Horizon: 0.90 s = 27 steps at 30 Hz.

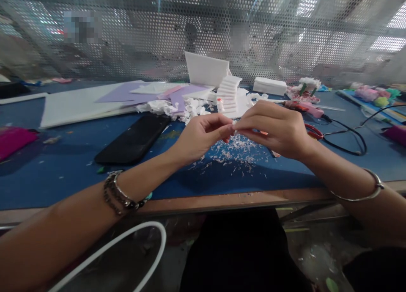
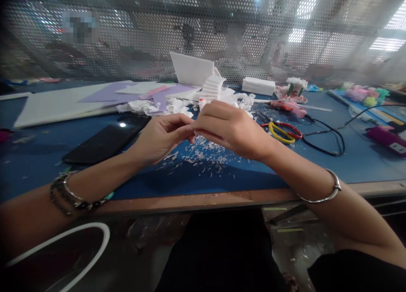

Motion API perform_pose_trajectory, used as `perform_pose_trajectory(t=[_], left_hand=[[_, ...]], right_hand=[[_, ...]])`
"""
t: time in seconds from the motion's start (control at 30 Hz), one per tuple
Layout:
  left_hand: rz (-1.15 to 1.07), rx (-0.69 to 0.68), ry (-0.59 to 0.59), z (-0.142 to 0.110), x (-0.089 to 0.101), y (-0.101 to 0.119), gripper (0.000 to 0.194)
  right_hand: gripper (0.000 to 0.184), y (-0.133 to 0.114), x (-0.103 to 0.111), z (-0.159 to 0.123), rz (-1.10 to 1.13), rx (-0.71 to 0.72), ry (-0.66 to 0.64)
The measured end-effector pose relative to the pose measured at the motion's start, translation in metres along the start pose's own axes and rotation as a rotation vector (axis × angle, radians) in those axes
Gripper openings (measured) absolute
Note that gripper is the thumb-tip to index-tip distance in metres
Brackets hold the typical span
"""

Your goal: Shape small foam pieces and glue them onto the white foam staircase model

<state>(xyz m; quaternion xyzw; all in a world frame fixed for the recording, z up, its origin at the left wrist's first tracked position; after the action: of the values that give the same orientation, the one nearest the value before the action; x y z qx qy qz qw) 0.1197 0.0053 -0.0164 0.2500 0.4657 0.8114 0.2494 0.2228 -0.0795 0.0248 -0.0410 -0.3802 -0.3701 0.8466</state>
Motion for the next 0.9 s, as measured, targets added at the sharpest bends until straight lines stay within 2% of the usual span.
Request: perform_pose_trajectory(t=[0.27, 0.7, 0.8, 0.9], left_hand=[[0.0, -0.041, -0.006, 0.002, 0.001, -0.001, 0.014], [-0.04, -0.019, -0.023, 0.002, 0.001, -0.005, 0.016], [-0.051, -0.029, -0.027, 0.002, 0.001, -0.005, 0.017], [-0.064, -0.046, 0.011, 0.002, 0.001, -0.004, 0.017]], right_hand=[[0.009, 0.009, -0.005, 0.0, 0.151, -0.144, -0.028], [0.011, 0.007, -0.004, 0.0, 0.125, -0.055, -0.023], [0.01, 0.009, -0.004, 0.0, 0.152, -0.102, 0.0], [0.007, 0.013, -0.005, 0.0, 0.233, -0.223, 0.038]])
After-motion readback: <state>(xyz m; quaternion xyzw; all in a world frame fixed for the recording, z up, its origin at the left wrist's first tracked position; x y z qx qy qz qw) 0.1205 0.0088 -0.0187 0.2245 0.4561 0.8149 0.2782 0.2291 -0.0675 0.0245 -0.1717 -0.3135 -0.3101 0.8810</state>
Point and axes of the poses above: each hand's wrist, its own z-axis towards the middle knuckle, its own x-axis out of the back of the hand, y = z × x, the point moved 6 cm from there along z, towards the middle knuckle, and after that the axes turned 4 degrees about -z, right-handed, at the moved point
